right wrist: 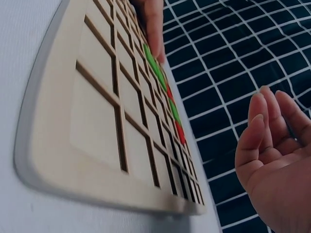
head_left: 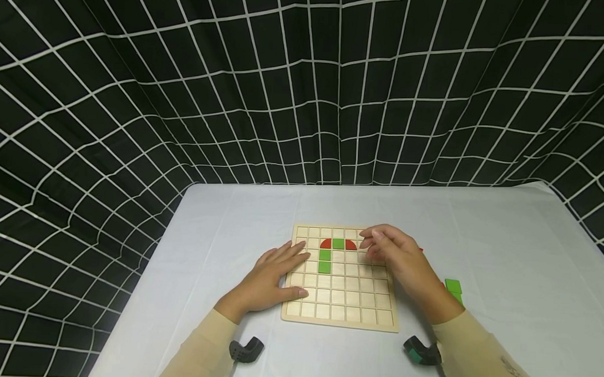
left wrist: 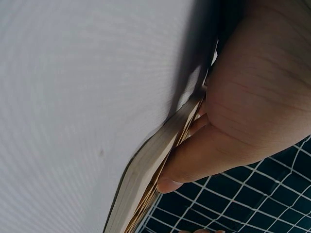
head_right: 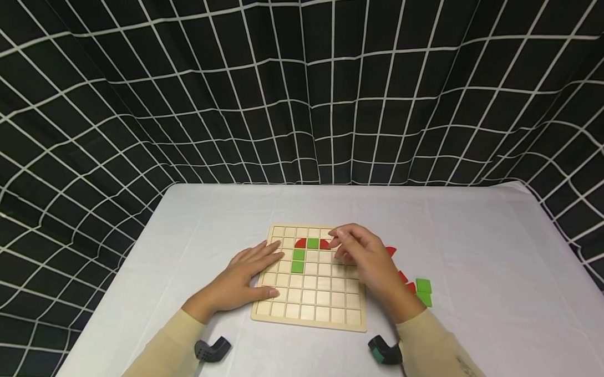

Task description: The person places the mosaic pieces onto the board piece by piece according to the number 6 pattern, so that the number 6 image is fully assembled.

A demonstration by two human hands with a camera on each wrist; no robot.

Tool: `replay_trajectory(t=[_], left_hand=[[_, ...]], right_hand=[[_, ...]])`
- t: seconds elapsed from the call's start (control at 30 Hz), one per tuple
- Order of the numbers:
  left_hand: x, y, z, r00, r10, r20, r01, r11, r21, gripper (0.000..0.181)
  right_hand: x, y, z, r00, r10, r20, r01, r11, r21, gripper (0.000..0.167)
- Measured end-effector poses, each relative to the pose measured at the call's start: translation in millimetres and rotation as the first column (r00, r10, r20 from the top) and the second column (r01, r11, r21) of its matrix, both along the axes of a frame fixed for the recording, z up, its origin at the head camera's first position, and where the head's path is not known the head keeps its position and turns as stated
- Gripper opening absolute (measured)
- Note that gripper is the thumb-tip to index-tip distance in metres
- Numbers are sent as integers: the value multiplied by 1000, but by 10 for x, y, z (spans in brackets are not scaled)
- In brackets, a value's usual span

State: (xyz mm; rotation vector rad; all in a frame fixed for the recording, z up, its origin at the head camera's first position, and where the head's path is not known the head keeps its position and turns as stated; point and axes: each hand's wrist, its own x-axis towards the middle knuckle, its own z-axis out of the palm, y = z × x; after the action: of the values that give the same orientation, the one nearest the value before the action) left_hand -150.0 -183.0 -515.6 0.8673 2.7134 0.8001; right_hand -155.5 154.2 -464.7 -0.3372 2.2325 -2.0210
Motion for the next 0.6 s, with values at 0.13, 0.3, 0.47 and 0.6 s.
replay_trajectory(t=[0.13,0.3,0.47,0.6], left_hand=[[-2,0,-1,1000,3,3,-3,1000,-2,86],[-2,0,-5,1000,4,5,-4,1000,-1,86],[-4,-6,-4,1000,-2,3,2,1000,3,86],[-4,-9,-3,1000,-3,1,3,1000,11,86]], right_hand=[[4,73,-6,1000,-11,-7,11,1000,-1,41],[9,170,-11,999,-19,-50,20,999,25,43],[21,269,-12,996,-39,-80,44,997,70,43],[33,359,-2,995,-58,-86,66,994,92,43]])
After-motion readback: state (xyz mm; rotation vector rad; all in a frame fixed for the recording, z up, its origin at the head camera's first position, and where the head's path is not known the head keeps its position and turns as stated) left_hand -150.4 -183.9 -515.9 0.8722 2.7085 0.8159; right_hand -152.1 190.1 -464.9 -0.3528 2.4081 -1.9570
